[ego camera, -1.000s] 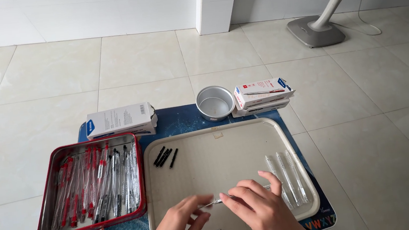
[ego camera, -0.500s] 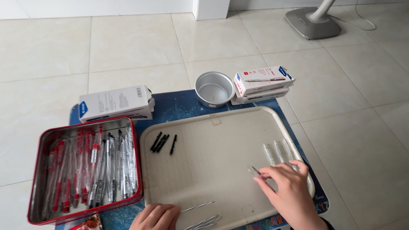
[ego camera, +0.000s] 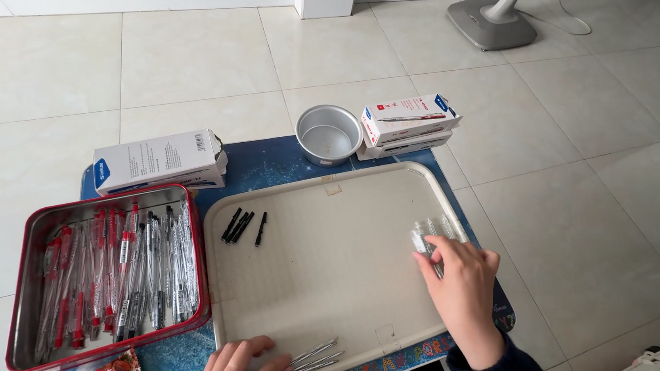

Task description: Assembling pens by inserting ink refills into barrels and then placing each pen into a plastic sleeve.

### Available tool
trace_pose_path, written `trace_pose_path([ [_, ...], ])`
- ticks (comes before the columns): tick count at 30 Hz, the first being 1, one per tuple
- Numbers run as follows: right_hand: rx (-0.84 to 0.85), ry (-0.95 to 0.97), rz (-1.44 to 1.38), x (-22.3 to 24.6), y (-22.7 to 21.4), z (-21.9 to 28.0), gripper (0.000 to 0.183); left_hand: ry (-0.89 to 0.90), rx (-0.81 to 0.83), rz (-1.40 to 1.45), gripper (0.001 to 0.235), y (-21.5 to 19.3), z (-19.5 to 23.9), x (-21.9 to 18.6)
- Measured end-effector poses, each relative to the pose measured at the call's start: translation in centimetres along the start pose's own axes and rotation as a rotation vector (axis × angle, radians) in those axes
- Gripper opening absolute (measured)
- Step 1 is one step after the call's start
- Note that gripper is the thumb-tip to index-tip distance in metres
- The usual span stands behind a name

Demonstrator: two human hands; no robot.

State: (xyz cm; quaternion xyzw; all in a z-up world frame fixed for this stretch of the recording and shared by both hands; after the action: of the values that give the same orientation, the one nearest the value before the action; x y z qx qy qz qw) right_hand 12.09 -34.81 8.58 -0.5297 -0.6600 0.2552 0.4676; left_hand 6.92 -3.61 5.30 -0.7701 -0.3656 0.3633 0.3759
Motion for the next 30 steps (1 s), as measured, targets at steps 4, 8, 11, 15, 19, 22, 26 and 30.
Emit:
trace_pose_path([
  [4, -0.066, -0.048, -0.005, 0.3, -1.0, 0.0, 0.025, 0.106, -0.091, 0.004, 0.008, -2.9, -1.2, -0.8],
  [8, -0.146, -0.086, -0.024, 2.1, -2.5, 0.3, 0.024, -0.064, -0.106, -0.148, 0.021, -7.8, -2.8, 4.5],
  [11, -0.102, -0.189, -0.146, 6.1, -3.5, 0.4, 0.024, -0.31, 0.067, -0.25, 0.016, -10.2, -7.0, 9.0],
  [15, -0.062, -0.263, -0.27, 8.7, -2.4, 1.6, 0.033, -0.565, 0.531, -0.385, 0.029, -4.2, -7.5, 14.2],
  [19, -0.07, -0.326, -0.319, 10.3, -2.1, 1.7, 0.021, -0.539, 0.621, -0.437, 0.022, -2.8, -8.6, 14.2],
  [22, -0.06, -0.324, -0.334, 10.4, -2.0, 1.8, 0.014, -0.61, 0.702, -0.437, 0.023, -2.6, -8.5, 14.2],
  [26, -0.024, -0.306, -0.369, 10.5, -2.0, 1.8, 0.011, -0.582, 0.737, -0.501, 0.023, -1.4, -8.5, 14.5],
  [30, -0.01, -0.299, -0.421, 10.6, -2.1, 1.7, 0.009, -0.619, 0.728, -0.44, 0.022, -3.2, -8.4, 13.5],
])
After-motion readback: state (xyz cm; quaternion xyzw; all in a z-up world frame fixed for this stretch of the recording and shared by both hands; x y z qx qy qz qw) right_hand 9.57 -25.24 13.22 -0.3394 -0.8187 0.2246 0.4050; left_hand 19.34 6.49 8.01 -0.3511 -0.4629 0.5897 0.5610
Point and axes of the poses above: each hand's wrist, its own z-axis away from the middle knuckle, its own y-axis out of the palm, x = y × z, the point moved 10 cm from there along -z, towards the middle knuckle, and after that the axes turned 13 degrees about -z, right-handed, at the moved point
